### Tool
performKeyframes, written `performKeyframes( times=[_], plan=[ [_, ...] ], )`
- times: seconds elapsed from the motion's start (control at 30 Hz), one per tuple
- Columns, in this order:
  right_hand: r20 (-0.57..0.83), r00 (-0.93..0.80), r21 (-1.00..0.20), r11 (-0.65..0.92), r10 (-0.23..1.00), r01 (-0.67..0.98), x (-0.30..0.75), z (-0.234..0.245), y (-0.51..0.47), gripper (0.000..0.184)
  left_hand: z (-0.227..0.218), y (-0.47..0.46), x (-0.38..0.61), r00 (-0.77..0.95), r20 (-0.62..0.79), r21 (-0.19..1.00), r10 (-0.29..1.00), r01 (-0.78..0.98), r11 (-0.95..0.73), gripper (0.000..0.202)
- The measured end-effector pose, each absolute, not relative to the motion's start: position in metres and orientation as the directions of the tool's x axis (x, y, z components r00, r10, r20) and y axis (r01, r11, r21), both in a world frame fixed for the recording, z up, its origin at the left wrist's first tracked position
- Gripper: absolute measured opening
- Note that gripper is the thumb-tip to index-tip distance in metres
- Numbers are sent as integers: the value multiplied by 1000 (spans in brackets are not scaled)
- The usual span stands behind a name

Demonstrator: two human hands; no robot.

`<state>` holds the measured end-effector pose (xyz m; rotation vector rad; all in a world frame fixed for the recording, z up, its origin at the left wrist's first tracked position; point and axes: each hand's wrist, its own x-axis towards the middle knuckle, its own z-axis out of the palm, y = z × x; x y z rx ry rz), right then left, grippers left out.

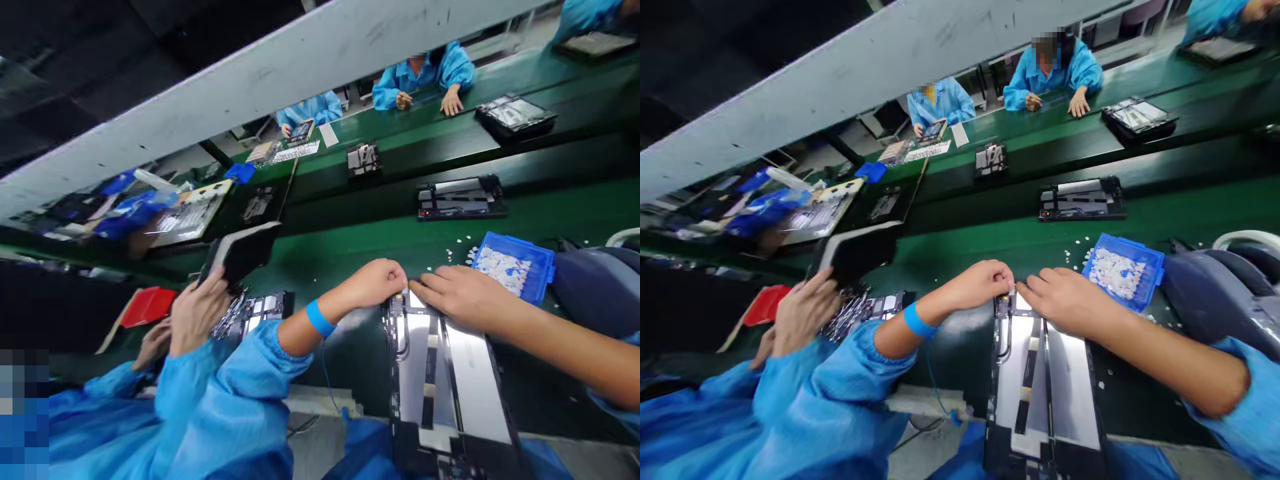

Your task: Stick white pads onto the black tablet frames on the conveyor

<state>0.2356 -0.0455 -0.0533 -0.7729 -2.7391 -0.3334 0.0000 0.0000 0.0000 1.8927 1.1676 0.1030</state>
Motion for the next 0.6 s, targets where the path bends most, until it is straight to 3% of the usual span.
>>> performKeyframes(
  times=[0.43, 0.6],
  plan=[
    [348, -818, 139, 838, 458, 528, 232, -47, -44, 32, 10, -2, -3, 566, -371, 731, 736, 667, -146, 13],
    [343, -818, 141, 835, 462, 531, 232, -47, -44, 33, 8, -2, 0, 574, -338, 685, 746, 693, -223, 14]
  ],
)
